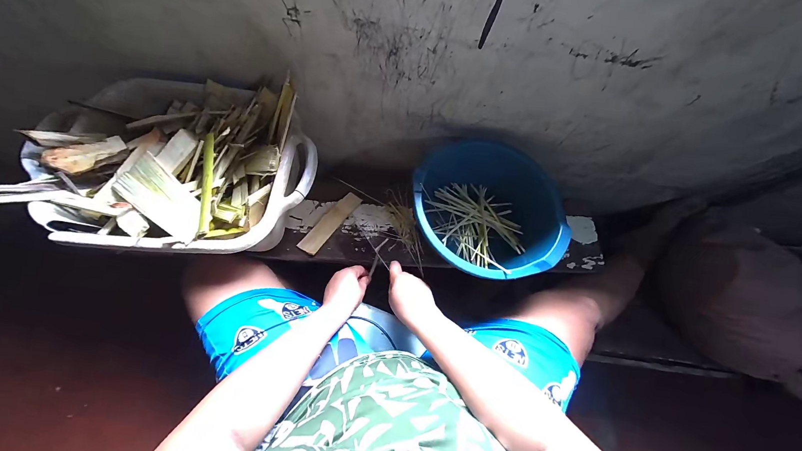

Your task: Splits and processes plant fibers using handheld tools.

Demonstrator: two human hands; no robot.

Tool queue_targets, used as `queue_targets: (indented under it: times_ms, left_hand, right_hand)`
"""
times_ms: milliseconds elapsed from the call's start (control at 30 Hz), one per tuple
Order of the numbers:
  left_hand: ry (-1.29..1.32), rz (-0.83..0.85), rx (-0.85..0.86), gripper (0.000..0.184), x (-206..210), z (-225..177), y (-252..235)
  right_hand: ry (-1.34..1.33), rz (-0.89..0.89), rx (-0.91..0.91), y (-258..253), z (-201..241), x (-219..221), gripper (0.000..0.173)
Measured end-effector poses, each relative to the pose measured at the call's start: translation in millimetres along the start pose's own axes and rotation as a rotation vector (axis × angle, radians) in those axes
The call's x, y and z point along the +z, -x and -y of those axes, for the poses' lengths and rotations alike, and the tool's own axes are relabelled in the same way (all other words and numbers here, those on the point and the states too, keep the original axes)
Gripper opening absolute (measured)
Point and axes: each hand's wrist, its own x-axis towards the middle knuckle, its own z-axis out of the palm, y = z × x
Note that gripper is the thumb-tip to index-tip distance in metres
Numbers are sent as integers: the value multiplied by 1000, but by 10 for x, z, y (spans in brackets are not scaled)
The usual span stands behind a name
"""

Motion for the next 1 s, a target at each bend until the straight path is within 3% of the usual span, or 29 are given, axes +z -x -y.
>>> queue_targets:
  times_ms: [100, 333, 567, 733, 833, 900, 1000]
  left_hand:
    - [-66, 85, 43, 34, 84, -81, 108]
    - [68, 30, 67, 30, -27, -22, 110]
    - [266, -207, 199, 29, -150, 114, 56]
    - [422, -496, 280, 26, -146, 176, -43]
    - [483, -647, 343, 22, -140, 182, -13]
    - [560, -689, 354, 19, -127, 160, -6]
    - [684, -623, 354, 19, -122, 152, -19]
  right_hand:
    - [-1, -3, -10, -60, 60, -18, 38]
    - [-173, -71, -28, -141, -207, 35, 38]
    - [-115, -258, 67, -100, -435, -97, 46]
    - [-177, -229, -74, 25, -312, -101, 37]
    - [-206, -367, -219, 53, -310, 2, 32]
    - [-265, -449, -306, 92, -289, 34, 31]
    - [-334, -528, -422, 175, -222, 40, 28]
